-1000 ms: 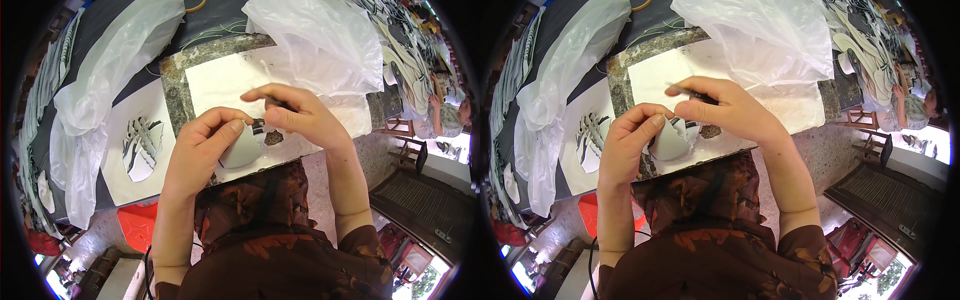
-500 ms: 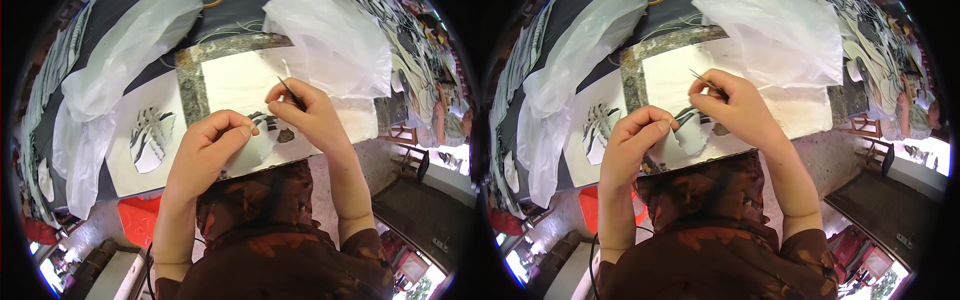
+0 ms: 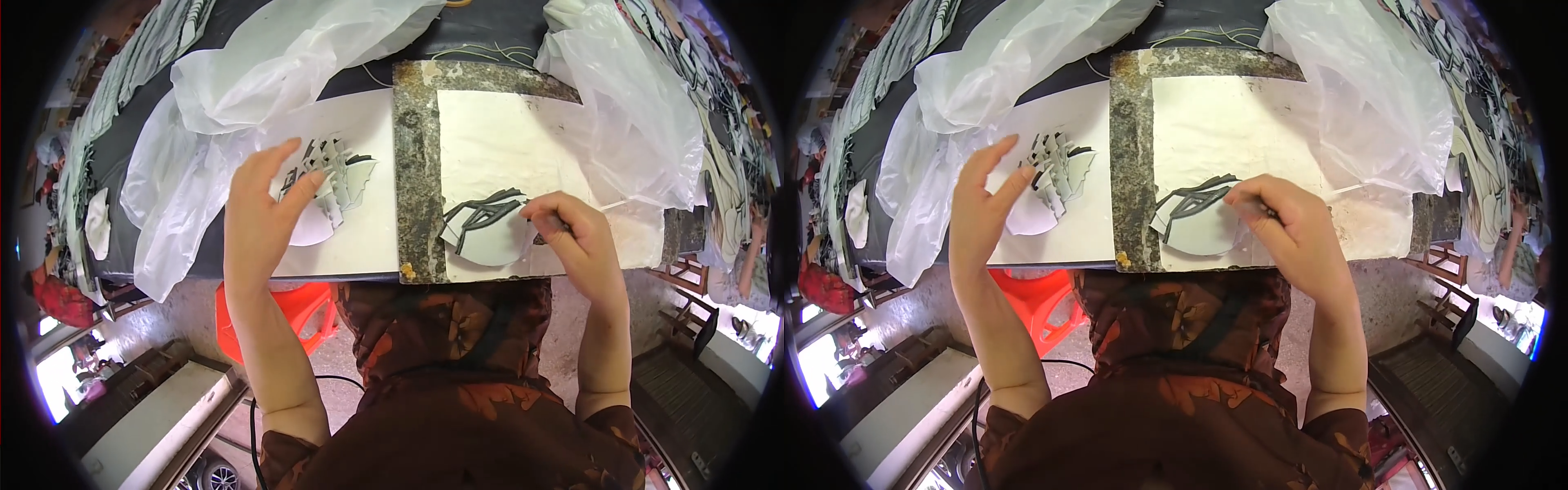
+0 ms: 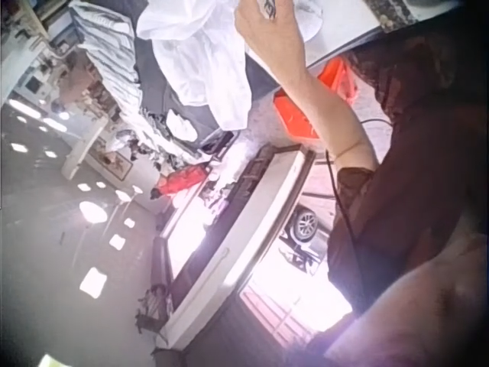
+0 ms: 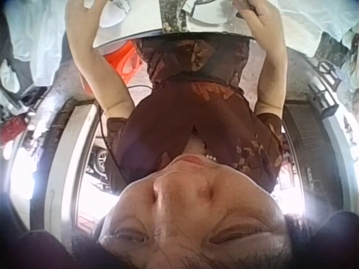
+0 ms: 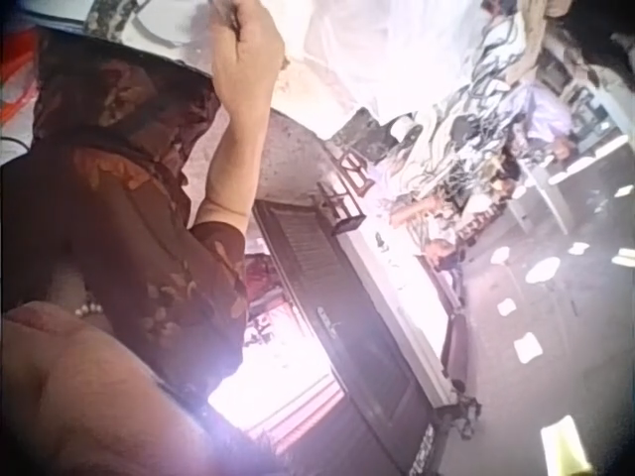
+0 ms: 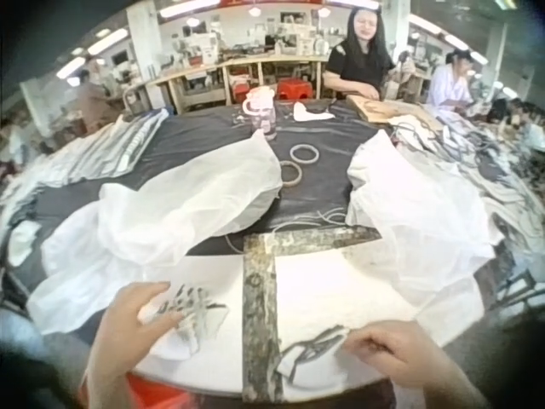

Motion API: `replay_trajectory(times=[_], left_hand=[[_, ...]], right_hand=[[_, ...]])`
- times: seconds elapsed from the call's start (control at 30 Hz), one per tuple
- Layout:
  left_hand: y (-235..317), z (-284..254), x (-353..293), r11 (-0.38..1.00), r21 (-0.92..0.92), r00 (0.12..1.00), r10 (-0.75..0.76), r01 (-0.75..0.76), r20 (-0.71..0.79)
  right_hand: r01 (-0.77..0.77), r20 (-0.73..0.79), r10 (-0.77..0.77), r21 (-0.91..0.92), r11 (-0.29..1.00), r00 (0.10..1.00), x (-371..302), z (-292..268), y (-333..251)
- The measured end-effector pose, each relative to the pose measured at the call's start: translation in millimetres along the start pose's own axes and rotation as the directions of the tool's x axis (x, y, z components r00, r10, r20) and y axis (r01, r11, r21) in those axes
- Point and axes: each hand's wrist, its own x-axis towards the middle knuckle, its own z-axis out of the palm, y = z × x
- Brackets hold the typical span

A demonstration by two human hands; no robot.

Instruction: The recorder is manually assembling and preparing shoe upper components, using a small tool to guide and align the edges.

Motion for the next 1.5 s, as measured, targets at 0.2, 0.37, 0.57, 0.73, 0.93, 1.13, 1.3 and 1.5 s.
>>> replay_trajectory(times=[0.2,0.37,0.57,0.73,0.93,1.13,1.3,1.5], left_hand=[[68.1,19.3,-16.3,0.385,-0.677,0.727,0.022,0.627,0.686],[108.2,54.6,-23.4,0.265,-0.621,0.614,0.119,0.737,0.78],[117.5,54.9,-28.3,0.269,-0.61,0.599,0.131,0.746,0.79],[114.2,47.9,-38.9,0.314,-0.634,0.65,0.067,0.706,0.757],[111.3,51.3,-56.8,0.175,-0.656,0.66,0.042,0.734,0.75],[104.9,54.3,-58.2,0.151,-0.622,0.622,0.055,0.768,0.781],[106.9,48.8,-50.4,0.293,-0.693,0.71,0.063,0.659,0.702],[117.0,52.4,-51.3,0.603,-0.704,0.808,0.159,0.376,0.568]], right_hand=[[0.478,0.263,-0.405,-0.357,0.803,0.876,-8.6,5.2,-15.3],[0.486,0.325,-0.383,-0.353,0.799,0.865,-20.0,11.2,-14.1],[0.503,0.325,-0.397,-0.387,0.773,0.859,-30.4,14.2,-5.0],[0.53,0.333,-0.422,-0.381,0.758,0.843,-29.0,14.8,-4.4],[0.195,0.173,-0.191,-0.006,0.981,0.966,-34.1,13.6,-6.4],[0.131,0.111,-0.145,0.125,0.983,0.983,-33.7,12.8,-5.5],[-0.002,0.113,-0.018,0.169,0.986,0.993,-33.1,13.9,-11.0],[0.041,0.124,-0.053,0.098,0.994,0.991,-33.2,13.7,-12.7]])
